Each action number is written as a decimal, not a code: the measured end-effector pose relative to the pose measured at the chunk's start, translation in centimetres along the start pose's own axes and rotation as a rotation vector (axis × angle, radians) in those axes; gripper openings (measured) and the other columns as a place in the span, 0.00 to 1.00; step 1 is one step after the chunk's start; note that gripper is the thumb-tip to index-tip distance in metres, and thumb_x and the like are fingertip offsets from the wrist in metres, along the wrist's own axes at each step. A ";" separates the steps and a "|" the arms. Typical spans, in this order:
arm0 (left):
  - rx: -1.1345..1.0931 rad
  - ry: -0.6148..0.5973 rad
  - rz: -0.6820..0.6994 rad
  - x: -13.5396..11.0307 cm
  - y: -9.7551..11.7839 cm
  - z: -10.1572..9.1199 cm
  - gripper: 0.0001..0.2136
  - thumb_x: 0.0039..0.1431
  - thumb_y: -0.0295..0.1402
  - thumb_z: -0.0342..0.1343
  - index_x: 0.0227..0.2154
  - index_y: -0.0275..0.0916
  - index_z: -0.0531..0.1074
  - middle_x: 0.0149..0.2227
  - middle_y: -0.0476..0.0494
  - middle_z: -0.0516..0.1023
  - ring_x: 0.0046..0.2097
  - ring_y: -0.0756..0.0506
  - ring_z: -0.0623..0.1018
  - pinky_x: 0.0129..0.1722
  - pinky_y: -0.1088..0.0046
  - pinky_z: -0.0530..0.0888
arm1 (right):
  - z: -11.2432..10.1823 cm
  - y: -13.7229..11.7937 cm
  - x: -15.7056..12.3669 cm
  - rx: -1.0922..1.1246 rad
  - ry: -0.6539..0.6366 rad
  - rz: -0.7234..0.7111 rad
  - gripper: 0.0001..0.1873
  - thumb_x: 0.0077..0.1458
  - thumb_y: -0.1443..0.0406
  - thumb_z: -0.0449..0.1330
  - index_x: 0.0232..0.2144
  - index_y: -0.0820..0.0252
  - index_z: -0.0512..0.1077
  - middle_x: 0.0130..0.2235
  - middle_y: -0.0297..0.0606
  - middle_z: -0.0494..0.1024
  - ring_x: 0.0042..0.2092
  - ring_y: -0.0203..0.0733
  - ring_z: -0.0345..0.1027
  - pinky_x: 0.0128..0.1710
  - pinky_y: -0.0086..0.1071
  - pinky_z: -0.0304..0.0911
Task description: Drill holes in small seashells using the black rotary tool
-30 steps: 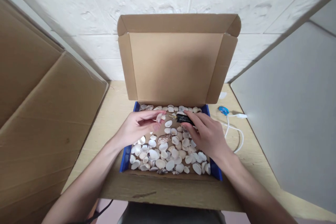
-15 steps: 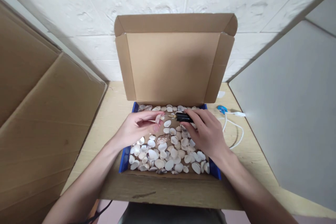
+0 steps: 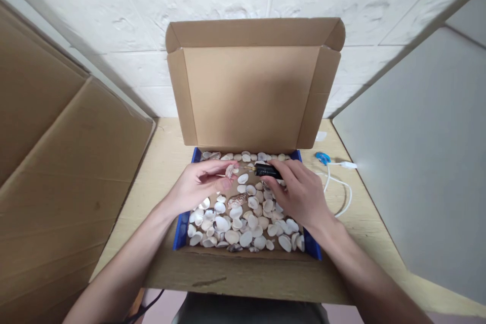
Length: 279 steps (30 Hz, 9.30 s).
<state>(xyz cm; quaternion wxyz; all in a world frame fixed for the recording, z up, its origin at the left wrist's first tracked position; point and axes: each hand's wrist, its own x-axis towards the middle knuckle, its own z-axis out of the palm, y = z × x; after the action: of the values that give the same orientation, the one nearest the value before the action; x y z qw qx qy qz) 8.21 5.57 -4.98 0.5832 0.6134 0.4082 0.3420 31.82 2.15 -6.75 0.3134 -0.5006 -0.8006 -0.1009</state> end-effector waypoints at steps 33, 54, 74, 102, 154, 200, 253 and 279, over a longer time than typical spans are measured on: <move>-0.067 -0.124 -0.165 -0.3 0.2 0.5 0.22 0.44 0.28 0.68 0.45 0.34 0.76 0.42 0.39 0.82 0.42 0.41 0.82 0.44 0.64 0.79 | -0.2 0.0 0.0 0.128 -0.124 -0.133 0.16 0.63 0.58 0.52 0.43 0.65 0.69 0.33 0.41 0.77 0.34 0.40 0.71 0.32 0.31 0.67; 0.042 -0.093 -0.040 -0.4 0.0 0.6 0.21 0.49 0.31 0.66 0.48 0.37 0.74 0.47 0.39 0.79 0.46 0.43 0.80 0.48 0.64 0.77 | -0.2 -0.3 -0.3 0.142 -0.201 -0.118 0.19 0.62 0.59 0.53 0.50 0.67 0.65 0.35 0.41 0.76 0.34 0.40 0.71 0.31 0.31 0.67; 0.604 0.123 0.195 -0.4 0.2 0.9 0.14 0.61 0.34 0.54 0.48 0.41 0.74 0.49 0.43 0.78 0.46 0.45 0.79 0.49 0.69 0.75 | 0.1 0.0 -0.2 -0.038 -0.022 0.105 0.14 0.60 0.61 0.55 0.44 0.64 0.72 0.33 0.39 0.78 0.31 0.39 0.70 0.26 0.30 0.60; 1.061 -0.336 0.306 -1.2 0.5 1.8 0.14 0.63 0.41 0.51 0.39 0.34 0.71 0.37 0.40 0.72 0.44 0.40 0.72 0.43 0.62 0.73 | 0.2 -0.1 -0.3 -0.037 -0.032 0.185 0.14 0.59 0.61 0.55 0.42 0.64 0.73 0.33 0.38 0.78 0.31 0.39 0.71 0.26 0.30 0.58; -0.251 0.043 -0.070 0.0 -1.1 0.1 0.14 0.59 0.35 0.59 0.47 0.40 0.76 0.49 0.41 0.79 0.48 0.43 0.80 0.52 0.65 0.75 | -0.2 0.0 -0.3 0.057 -0.056 0.002 0.12 0.58 0.61 0.57 0.41 0.61 0.74 0.33 0.39 0.78 0.31 0.37 0.71 0.26 0.28 0.62; 0.098 0.091 -0.057 -0.1 -0.6 0.5 0.13 0.53 0.37 0.63 0.41 0.40 0.80 0.43 0.43 0.82 0.47 0.41 0.80 0.50 0.65 0.76 | -0.5 -0.4 -0.6 -0.014 -0.127 -0.062 0.13 0.59 0.61 0.56 0.45 0.57 0.73 0.33 0.38 0.77 0.33 0.37 0.68 0.28 0.30 0.58; 0.067 0.077 -0.038 0.1 -0.8 0.6 0.10 0.52 0.35 0.64 0.37 0.38 0.81 0.39 0.41 0.83 0.40 0.45 0.82 0.41 0.73 0.78 | -0.4 -0.8 -0.7 0.028 -0.045 -0.123 0.13 0.57 0.63 0.59 0.44 0.63 0.73 0.31 0.36 0.78 0.30 0.35 0.69 0.25 0.29 0.56; -0.006 0.120 -0.046 -0.1 -0.4 0.7 0.14 0.49 0.38 0.66 0.38 0.37 0.80 0.38 0.41 0.83 0.40 0.41 0.83 0.42 0.67 0.79 | -0.6 -1.0 -0.6 0.012 0.021 -0.114 0.15 0.57 0.63 0.59 0.47 0.59 0.71 0.35 0.38 0.79 0.34 0.38 0.71 0.31 0.30 0.63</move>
<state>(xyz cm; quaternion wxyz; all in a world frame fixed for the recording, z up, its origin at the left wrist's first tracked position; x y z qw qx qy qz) 8.80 5.17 -5.41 0.5672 0.5805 0.4553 0.3661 31.37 1.00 -6.50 0.3185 -0.4511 -0.8252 -0.1189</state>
